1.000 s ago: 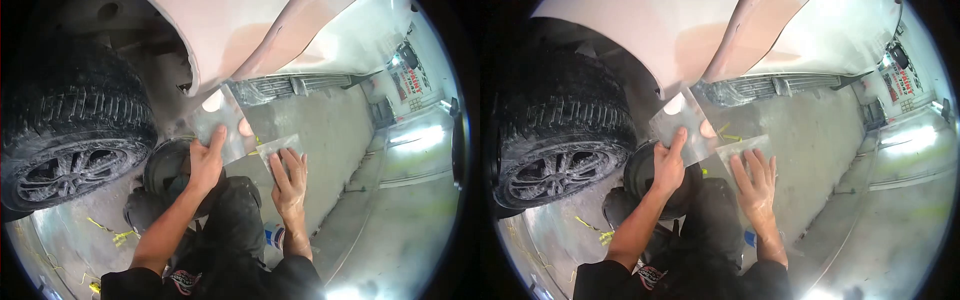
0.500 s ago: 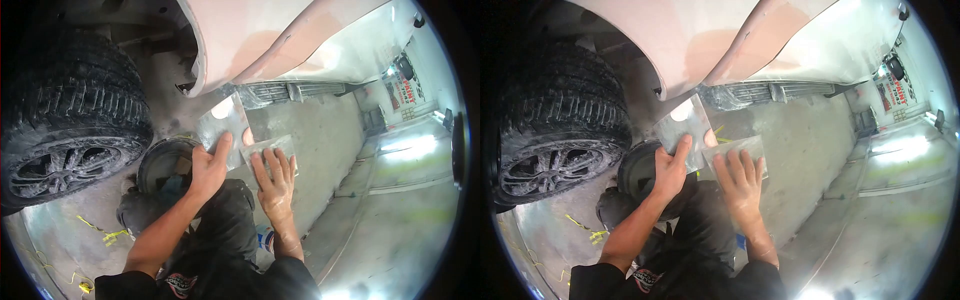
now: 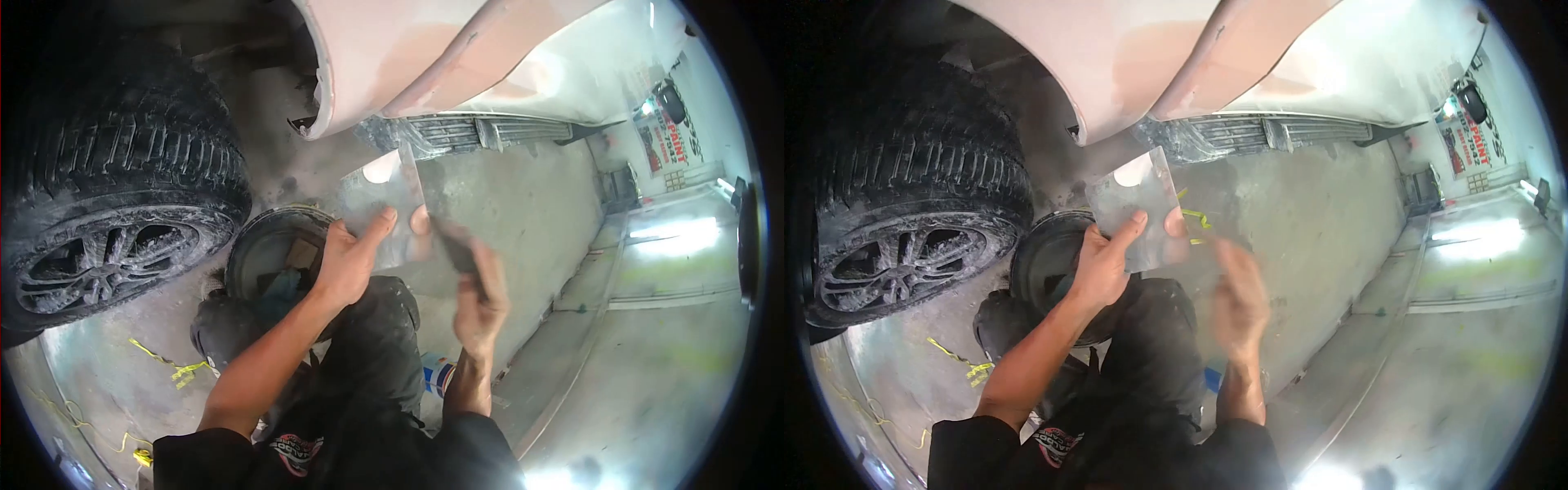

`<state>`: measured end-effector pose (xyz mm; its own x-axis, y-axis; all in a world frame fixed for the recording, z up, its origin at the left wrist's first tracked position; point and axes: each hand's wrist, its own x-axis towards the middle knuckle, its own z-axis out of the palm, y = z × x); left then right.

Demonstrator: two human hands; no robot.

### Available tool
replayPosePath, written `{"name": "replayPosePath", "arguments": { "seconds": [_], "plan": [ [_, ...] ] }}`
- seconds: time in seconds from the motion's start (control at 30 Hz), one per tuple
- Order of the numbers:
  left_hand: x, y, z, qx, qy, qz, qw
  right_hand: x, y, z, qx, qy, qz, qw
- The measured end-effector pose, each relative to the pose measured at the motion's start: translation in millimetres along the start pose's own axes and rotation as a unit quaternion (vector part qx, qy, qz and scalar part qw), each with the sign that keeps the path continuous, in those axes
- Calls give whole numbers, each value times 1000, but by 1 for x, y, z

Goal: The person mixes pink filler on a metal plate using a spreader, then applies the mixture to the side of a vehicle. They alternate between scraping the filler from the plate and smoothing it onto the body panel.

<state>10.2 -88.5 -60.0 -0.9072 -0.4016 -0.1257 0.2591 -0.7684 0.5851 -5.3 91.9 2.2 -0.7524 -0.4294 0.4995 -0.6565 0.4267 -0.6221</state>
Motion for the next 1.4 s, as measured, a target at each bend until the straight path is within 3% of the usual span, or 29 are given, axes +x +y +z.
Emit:
{"name": "replayPosePath", "arguments": {
  "seconds": [0.1, 0.2, 0.3, 0.4, 0.5, 0.67, 0.77, 0.9, 1.0, 1.03, 1.1, 1.2, 1.27, 1.4],
  "plan": [
    [3, 9, -9, 29, -6, -11, 999, 10, -4, 18, -83, -117, -51, 988],
    [4, 22, -5, 41, -9, 1, 999, 5, 38, 8, -270, -211, -115, 932],
    [10, 25, -4, 156, -38, 24, 987, 1, 41, -1, -199, -119, -46, 972],
    [-3, 18, -2, 243, -71, 14, 967, 16, 10, -8, -320, -75, -90, 940],
    [-7, 12, -2, 288, -68, 43, 954, 16, 3, 1, -317, -177, -138, 921],
    [-1, -6, -13, 319, -20, 66, 945, -3, -4, 15, -244, -241, -125, 931],
    [-2, 3, -12, 367, -1, 5, 930, -7, -4, 4, -227, -272, -104, 929],
    [11, 13, -7, 79, 44, 23, 996, -15, 18, -13, -170, -227, -50, 958],
    [4, 13, 3, 67, 144, -83, 984, -20, 15, -8, 58, 5, 0, 998],
    [2, 11, 3, -17, 40, -89, 995, -18, 12, 1, 80, 6, -38, 996],
    [-1, 7, 4, -55, -13, -97, 994, -13, 9, 23, 123, 8, -111, 986],
    [1, 8, -8, -72, -74, -90, 991, -7, 4, 30, -64, -80, -103, 989],
    [1, 10, -10, -69, -94, -82, 990, -6, 21, 24, -109, -111, -80, 985],
    [1, 13, -2, -61, -67, -53, 994, -24, 60, -4, -285, -194, -89, 934]
  ]
}}
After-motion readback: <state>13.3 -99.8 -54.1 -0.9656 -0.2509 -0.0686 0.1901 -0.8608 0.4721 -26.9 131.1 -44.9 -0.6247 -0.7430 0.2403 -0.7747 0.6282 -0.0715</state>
